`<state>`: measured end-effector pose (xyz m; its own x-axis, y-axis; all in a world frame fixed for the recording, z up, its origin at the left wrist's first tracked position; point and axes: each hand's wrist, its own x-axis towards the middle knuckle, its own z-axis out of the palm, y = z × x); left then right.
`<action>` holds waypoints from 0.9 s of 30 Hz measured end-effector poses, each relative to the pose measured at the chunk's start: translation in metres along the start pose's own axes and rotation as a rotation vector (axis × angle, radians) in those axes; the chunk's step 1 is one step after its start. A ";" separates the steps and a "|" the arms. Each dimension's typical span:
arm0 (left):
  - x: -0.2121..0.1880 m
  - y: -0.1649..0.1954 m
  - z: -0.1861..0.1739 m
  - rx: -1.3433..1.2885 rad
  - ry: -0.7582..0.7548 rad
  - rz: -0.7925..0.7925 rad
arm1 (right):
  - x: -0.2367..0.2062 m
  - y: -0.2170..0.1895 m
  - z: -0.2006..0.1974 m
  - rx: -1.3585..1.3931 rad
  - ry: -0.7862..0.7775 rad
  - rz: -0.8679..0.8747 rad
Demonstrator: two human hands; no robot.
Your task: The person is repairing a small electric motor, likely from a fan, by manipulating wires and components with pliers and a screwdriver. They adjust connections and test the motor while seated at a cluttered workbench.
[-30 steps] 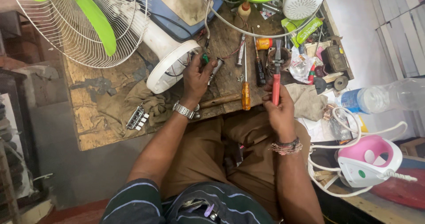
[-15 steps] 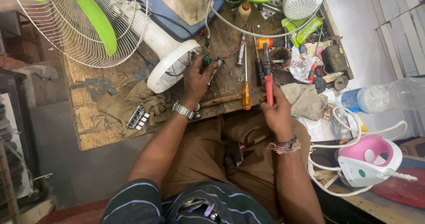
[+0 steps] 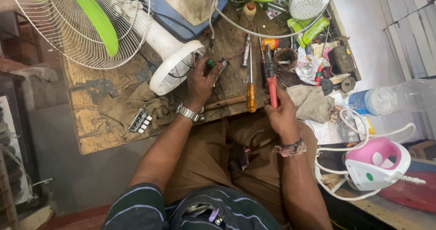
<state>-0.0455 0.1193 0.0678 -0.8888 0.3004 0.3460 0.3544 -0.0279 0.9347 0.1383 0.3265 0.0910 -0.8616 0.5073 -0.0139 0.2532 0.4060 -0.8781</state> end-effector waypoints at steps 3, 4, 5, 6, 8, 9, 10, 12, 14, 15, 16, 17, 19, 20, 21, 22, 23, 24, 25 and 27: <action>0.001 0.000 -0.001 0.029 0.021 0.038 | 0.000 -0.003 0.000 -0.001 -0.005 -0.011; 0.002 0.000 -0.001 0.027 0.020 0.048 | 0.000 -0.004 -0.001 -0.013 -0.007 -0.017; 0.002 0.000 -0.001 0.026 0.020 0.057 | 0.000 -0.005 -0.001 -0.024 -0.009 -0.023; 0.002 -0.001 -0.001 0.036 0.016 0.048 | 0.000 -0.006 -0.001 -0.018 -0.017 -0.005; 0.003 -0.002 -0.001 0.057 0.009 0.029 | 0.000 -0.007 -0.001 -0.008 -0.033 0.032; 0.003 -0.002 -0.001 0.069 0.010 0.033 | 0.000 -0.007 -0.001 0.009 -0.033 0.013; 0.003 -0.002 -0.001 0.081 0.011 0.038 | 0.000 -0.007 -0.001 0.026 -0.034 -0.006; 0.003 -0.002 -0.001 0.078 0.015 0.046 | 0.000 -0.007 0.000 0.044 -0.039 -0.028; 0.003 -0.001 -0.001 0.045 0.020 0.052 | 0.000 -0.007 0.000 0.044 -0.046 -0.031; 0.004 -0.001 0.000 0.047 0.019 0.058 | 0.000 -0.006 0.000 0.037 -0.044 -0.031; 0.004 0.000 0.000 0.050 0.018 0.064 | 0.000 -0.006 0.000 0.030 -0.042 -0.031; 0.004 0.001 0.000 0.054 0.018 0.069 | 0.000 -0.006 0.000 0.023 -0.042 -0.031; 0.005 0.002 0.000 0.077 0.010 0.044 | 0.000 -0.005 0.000 -0.005 -0.031 -0.046; 0.005 0.002 0.001 0.088 0.006 0.032 | 0.000 -0.005 0.000 -0.019 -0.026 -0.054; 0.005 0.003 0.001 0.089 -0.004 -0.006 | 0.000 -0.004 0.000 -0.028 -0.025 -0.058; 0.006 0.003 0.001 0.090 -0.013 -0.045 | 0.000 -0.004 0.000 -0.037 -0.023 -0.061; 0.006 0.004 0.001 0.090 -0.022 -0.084 | 0.000 -0.003 0.000 -0.046 -0.023 -0.064; 0.006 0.004 0.001 0.105 -0.029 -0.080 | 0.000 -0.003 0.001 -0.043 -0.029 -0.062; 0.006 0.004 0.001 0.119 -0.036 -0.076 | 0.000 -0.002 0.000 -0.040 -0.036 -0.059; 0.004 0.004 0.002 0.139 -0.028 -0.012 | 0.000 -0.002 0.000 -0.044 -0.037 -0.060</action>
<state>-0.0472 0.1223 0.0732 -0.8857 0.3262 0.3304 0.3821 0.1078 0.9178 0.1380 0.3254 0.0931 -0.8911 0.4533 0.0200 0.2189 0.4681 -0.8561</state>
